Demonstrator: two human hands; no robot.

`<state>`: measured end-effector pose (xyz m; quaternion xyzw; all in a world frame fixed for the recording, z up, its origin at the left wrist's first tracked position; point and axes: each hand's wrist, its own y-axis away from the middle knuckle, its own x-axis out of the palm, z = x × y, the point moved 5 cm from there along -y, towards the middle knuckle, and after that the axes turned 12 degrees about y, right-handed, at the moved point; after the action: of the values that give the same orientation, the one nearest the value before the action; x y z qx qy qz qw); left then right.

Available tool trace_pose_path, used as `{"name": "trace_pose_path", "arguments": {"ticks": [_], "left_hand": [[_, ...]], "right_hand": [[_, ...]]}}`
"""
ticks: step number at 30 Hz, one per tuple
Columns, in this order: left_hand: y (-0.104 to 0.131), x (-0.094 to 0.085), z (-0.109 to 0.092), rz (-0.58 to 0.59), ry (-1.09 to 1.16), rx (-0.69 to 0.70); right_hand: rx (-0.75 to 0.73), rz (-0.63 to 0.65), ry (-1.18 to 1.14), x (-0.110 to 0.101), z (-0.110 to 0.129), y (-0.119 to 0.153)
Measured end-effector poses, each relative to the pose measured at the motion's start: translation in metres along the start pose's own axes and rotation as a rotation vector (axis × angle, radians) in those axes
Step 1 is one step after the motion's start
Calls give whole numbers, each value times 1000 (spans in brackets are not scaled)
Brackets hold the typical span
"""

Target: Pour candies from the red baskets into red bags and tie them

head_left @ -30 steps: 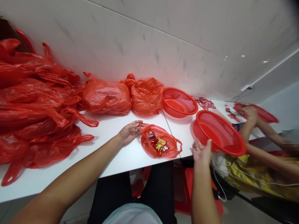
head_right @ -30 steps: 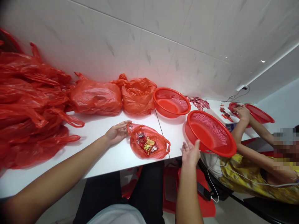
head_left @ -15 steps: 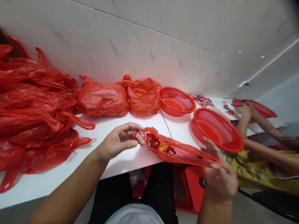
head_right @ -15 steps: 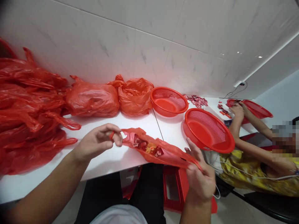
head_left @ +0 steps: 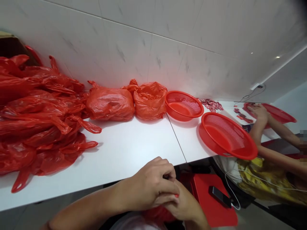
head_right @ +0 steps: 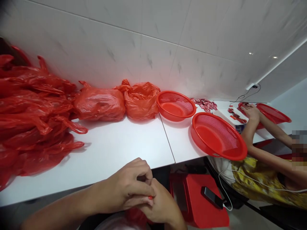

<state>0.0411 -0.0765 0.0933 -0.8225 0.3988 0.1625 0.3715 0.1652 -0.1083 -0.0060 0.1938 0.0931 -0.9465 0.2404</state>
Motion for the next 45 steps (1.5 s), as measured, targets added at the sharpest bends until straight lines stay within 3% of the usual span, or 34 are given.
{"name": "trace_pose_path", "arguments": {"ticks": [3,6,9,11,14,17,21,23,28,31,33,36,39,42,45], "left_hand": [[10,9,17,-15,133,-167],[32,17,39,-56,155,-337],[53,26,52,-174,79,-354],[62,33,53,-250,94,-339],[67,39,50,-300,302,-319],[72,37,51,-337,424,-349],[79,50,61,-116,498,-442],[80,58,67,-43,585,-482],[80,73,86,-244,1005,-736],[79,84,94,-319,1199,-824],[78,87,97,-366,1257,-851],[76,89,98,-406,1221,-876],[70,87,92,-335,1058,-879],[74,70,88,-282,580,-871],[92,37,85,-321,111,-816]], "right_hand": [[96,-117,-12,-6,-8,0],[195,-92,-76,-8,-19,6],[291,-7,-253,6,-34,6],[353,-55,-403,14,-45,3],[364,-138,-545,18,-53,-1],[326,-50,-569,18,-51,-3],[237,140,-452,10,-38,-3],[131,124,-309,0,-28,-4],[-42,-114,130,-18,-20,-4],[-113,-242,212,-15,-25,-2],[-129,-253,216,-11,-29,0],[-129,-195,195,-13,-32,2],[-140,-101,172,-21,-30,6],[-118,-90,284,-31,-34,14],[-42,-193,486,-47,-52,33]]}}
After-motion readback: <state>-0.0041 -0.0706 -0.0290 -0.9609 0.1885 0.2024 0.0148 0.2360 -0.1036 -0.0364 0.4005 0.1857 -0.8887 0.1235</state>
